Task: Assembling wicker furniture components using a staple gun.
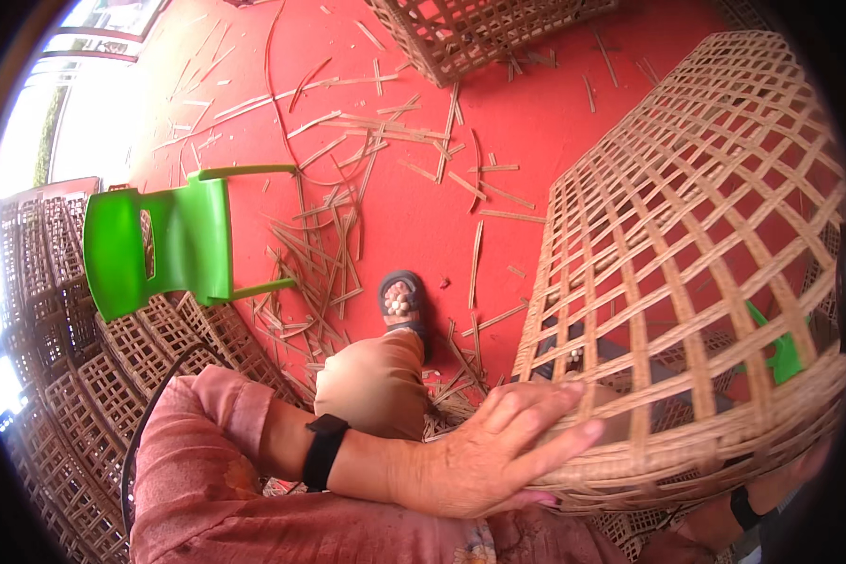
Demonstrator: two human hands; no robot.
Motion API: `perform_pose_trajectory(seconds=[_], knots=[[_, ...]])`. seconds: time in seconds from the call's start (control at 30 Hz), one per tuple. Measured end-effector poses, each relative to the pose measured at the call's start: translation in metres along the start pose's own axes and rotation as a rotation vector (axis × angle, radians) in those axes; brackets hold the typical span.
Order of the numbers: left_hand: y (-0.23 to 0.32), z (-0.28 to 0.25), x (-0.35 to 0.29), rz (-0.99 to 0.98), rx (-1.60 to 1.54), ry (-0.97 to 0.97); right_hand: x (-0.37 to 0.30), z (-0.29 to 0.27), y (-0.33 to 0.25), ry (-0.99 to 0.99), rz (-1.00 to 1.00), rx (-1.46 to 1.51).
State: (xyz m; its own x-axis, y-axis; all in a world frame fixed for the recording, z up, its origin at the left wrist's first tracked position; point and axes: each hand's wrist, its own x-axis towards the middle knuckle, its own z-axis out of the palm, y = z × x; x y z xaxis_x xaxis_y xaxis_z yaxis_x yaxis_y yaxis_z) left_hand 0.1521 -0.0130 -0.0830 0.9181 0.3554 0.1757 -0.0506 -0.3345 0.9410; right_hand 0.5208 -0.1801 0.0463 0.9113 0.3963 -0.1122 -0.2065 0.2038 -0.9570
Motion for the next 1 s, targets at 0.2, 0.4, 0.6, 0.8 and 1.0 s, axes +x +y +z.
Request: perform_pose_trajectory(seconds=[0.2, 0.4, 0.6, 0.8, 1.0], knots=[[-0.014, -0.020, -0.033, 0.032, 0.034, 0.032, 0.019, 0.029, -0.018, -0.820, 0.416, 0.277], [-0.020, 0.007, -0.058, 0.066, -0.008, 0.114, -0.028, 0.084, -0.003, -0.382, 0.006, -0.239], [0.019, 0.003, -0.077, -0.396, 0.160, 0.136, -0.037, 0.204, -0.005, -0.455, 0.354, -0.130], [0.150, 0.029, -0.131, -0.820, -0.845, 0.487, -0.109, 0.329, -0.056, -0.741, 0.588, -0.107], [0.209, 0.110, -0.209, -0.701, -1.172, 0.697, -0.211, 0.422, -0.079, -0.979, 0.847, -0.237]])
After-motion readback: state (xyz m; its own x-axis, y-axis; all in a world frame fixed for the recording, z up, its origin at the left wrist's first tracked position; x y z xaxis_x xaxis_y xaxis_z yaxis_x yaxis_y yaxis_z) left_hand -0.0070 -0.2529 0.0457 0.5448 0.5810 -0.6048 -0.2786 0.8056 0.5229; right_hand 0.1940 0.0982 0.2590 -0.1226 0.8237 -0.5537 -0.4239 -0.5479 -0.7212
